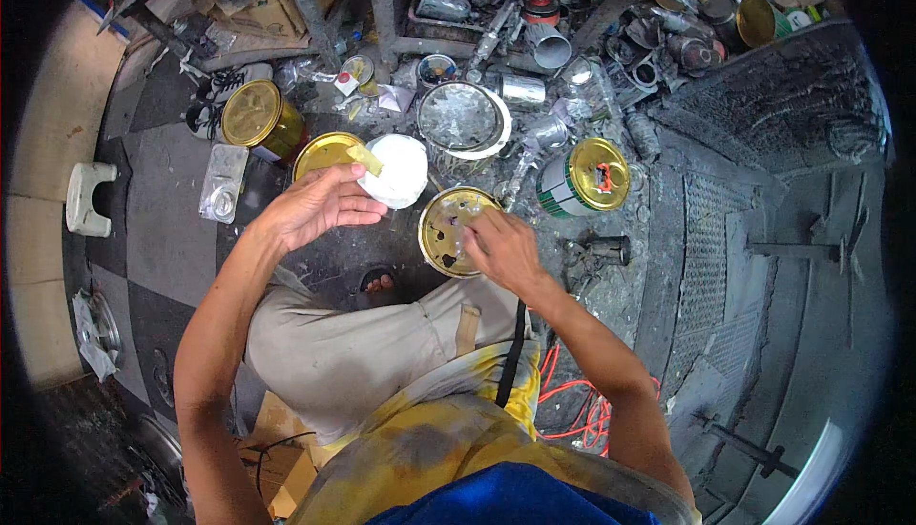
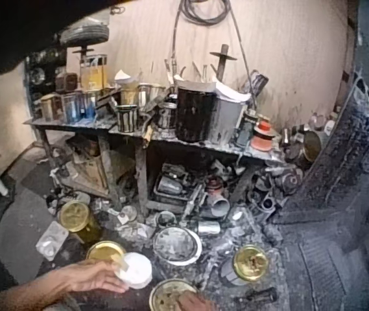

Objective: Mix paint and fill a spray gun for painting a wheel rim.

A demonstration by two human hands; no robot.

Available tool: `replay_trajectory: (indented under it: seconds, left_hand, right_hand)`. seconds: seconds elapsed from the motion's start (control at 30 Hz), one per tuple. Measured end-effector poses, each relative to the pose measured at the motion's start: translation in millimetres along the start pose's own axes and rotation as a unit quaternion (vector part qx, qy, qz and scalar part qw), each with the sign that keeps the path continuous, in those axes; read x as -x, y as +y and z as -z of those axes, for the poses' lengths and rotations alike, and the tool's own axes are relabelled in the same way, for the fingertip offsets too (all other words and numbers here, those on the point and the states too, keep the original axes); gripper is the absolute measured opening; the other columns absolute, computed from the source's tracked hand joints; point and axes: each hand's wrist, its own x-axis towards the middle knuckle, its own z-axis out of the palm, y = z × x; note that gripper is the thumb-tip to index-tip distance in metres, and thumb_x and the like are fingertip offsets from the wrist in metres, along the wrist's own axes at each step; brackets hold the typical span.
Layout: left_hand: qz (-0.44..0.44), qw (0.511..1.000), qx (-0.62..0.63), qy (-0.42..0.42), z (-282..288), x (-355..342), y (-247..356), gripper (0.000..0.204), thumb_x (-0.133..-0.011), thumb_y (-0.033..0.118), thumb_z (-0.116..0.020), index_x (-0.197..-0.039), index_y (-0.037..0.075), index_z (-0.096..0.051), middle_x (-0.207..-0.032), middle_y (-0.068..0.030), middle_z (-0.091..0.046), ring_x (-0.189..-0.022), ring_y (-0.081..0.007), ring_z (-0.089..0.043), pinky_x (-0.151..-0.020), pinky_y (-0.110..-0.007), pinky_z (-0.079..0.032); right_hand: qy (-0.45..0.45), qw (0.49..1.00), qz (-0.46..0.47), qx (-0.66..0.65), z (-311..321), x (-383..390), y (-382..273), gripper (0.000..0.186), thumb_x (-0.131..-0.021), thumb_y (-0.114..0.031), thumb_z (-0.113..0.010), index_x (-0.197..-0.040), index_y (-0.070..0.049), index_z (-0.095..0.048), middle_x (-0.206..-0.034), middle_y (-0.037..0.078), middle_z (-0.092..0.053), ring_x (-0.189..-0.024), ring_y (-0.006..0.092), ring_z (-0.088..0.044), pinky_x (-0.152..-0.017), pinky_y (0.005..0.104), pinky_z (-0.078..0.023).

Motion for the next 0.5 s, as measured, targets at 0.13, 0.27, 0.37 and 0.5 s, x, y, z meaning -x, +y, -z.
replay_trajectory:
  seconds: [0.13,0.27,0.37,0.5]
  left_hand:
    - [-0.011,1.0,0.013,0.007,-6,-2,3,0.054,-0.098,0.032,-0.064,-0.132,-0.008,-0.049,-0.116,-0.024,-0.064,-0.105,-0.0286,-0.068,-0.096,-0.04,-0.057]
    - [-0.005,1.0,0.013,0.011,-4,-8,2,0.057,-0.097,0.032,-0.067,-0.134,-0.006,-0.047,-0.118,-0.025,-0.062,-0.106,-0.0304,-0.067,-0.096,-0.041,-0.057]
    - [0.005,1.0,0.002,0.009,-19,-23,5,0.056,-0.096,0.031,-0.067,-0.134,-0.005,-0.047,-0.12,-0.0251,-0.061,-0.108,-0.0314,-0.066,-0.097,-0.041,-0.057]
    - [0.043,0.998,-0.026,-0.047,-36,-58,2,0.053,-0.096,0.029,-0.068,-0.132,-0.006,-0.05,-0.122,-0.0226,-0.061,-0.112,-0.0317,-0.065,-0.101,-0.042,-0.055]
  right_hand:
    - [-0.092,0.995,0.007,0.043,-46,2,12,0.021,-0.089,-0.021,-0.06,-0.091,0.0,-0.063,-0.083,0.019,-0.068,-0.07,0.0342,-0.069,-0.068,0.0438,-0.055]
    - [-0.043,0.995,-0.094,-0.014,-7,-13,-2,0.021,-0.087,-0.024,-0.065,-0.088,-0.003,-0.064,-0.081,0.016,-0.066,-0.07,0.0338,-0.067,-0.064,0.0438,-0.053]
    - [0.043,0.985,-0.145,-0.085,61,-37,-4,0.023,-0.083,-0.023,-0.073,-0.093,-0.004,-0.065,-0.084,0.013,-0.062,-0.079,0.0328,-0.064,-0.069,0.0435,-0.05]
    - [0.144,0.984,-0.078,-0.064,120,-66,-12,0.029,-0.078,-0.02,-0.078,-0.099,-0.004,-0.066,-0.089,0.012,-0.058,-0.089,0.0323,-0.059,-0.077,0.0435,-0.047]
